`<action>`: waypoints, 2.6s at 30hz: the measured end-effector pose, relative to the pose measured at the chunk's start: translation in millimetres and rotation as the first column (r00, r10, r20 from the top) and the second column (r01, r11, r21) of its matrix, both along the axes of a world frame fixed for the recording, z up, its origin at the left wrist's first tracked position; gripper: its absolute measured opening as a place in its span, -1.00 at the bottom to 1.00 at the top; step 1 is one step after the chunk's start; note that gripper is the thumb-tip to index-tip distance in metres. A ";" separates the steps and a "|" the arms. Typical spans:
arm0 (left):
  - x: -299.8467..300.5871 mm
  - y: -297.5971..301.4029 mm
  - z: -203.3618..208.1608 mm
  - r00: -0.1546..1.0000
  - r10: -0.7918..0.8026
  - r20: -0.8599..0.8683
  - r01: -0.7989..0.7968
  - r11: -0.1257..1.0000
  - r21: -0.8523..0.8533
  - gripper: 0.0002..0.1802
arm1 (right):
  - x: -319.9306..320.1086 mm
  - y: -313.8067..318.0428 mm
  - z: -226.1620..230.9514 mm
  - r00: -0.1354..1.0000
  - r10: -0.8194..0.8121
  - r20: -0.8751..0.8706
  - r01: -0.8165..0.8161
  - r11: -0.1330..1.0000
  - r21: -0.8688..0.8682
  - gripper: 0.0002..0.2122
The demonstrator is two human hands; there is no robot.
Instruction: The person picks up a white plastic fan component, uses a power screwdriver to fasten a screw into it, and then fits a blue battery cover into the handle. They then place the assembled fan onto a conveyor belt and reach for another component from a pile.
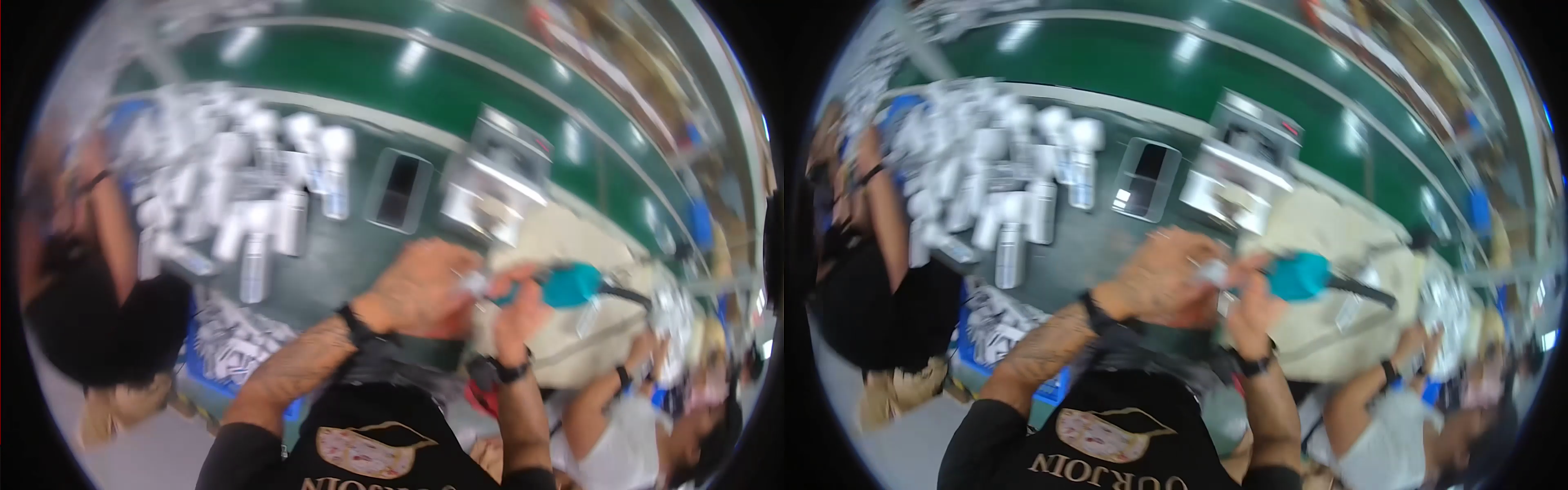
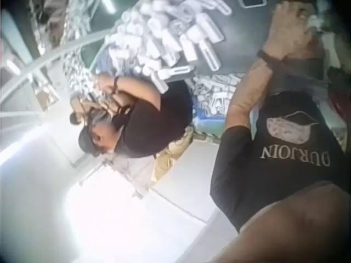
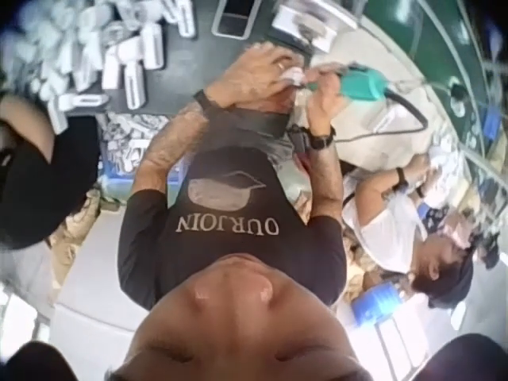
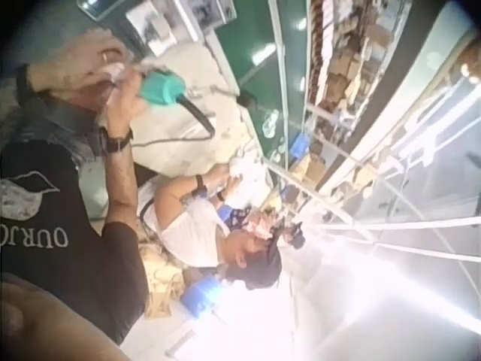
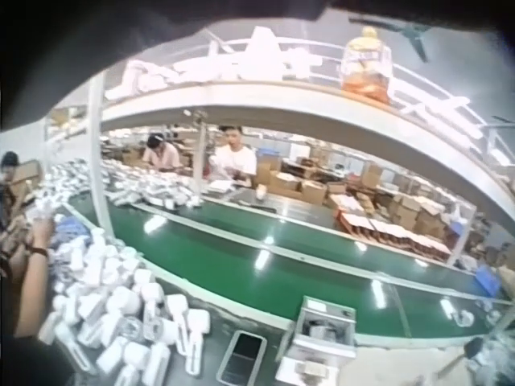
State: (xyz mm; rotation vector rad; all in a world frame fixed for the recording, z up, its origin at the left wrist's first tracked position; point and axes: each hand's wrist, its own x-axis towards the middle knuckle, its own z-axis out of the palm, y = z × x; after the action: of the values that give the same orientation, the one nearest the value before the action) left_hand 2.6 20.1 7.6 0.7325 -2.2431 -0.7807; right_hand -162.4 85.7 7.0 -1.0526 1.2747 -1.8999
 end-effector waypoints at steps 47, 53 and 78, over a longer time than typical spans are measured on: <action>-260.1 33.7 -16.3 0.997 -0.052 -0.059 0.059 0.989 0.134 -0.72 | -48.2 161.8 39.9 0.990 -0.139 0.022 0.138 0.989 0.045 -0.31; -96.3 16.9 26.8 0.991 -0.132 -0.023 0.134 0.973 0.185 -0.80 | -51.9 120.8 43.0 0.992 -0.118 0.036 0.117 0.992 0.052 -0.31; 1.1 7.2 -12.2 0.996 0.029 0.084 -0.020 0.995 -0.097 -0.42 | 12.0 -80.6 45.2 0.989 0.098 -0.111 -0.110 0.988 -0.109 -0.67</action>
State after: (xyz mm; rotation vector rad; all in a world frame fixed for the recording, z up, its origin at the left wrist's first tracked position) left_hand 3.8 27.3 -4.6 0.7589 -2.3264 -0.6353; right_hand -150.4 5.1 52.2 -1.2691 1.1538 -1.8784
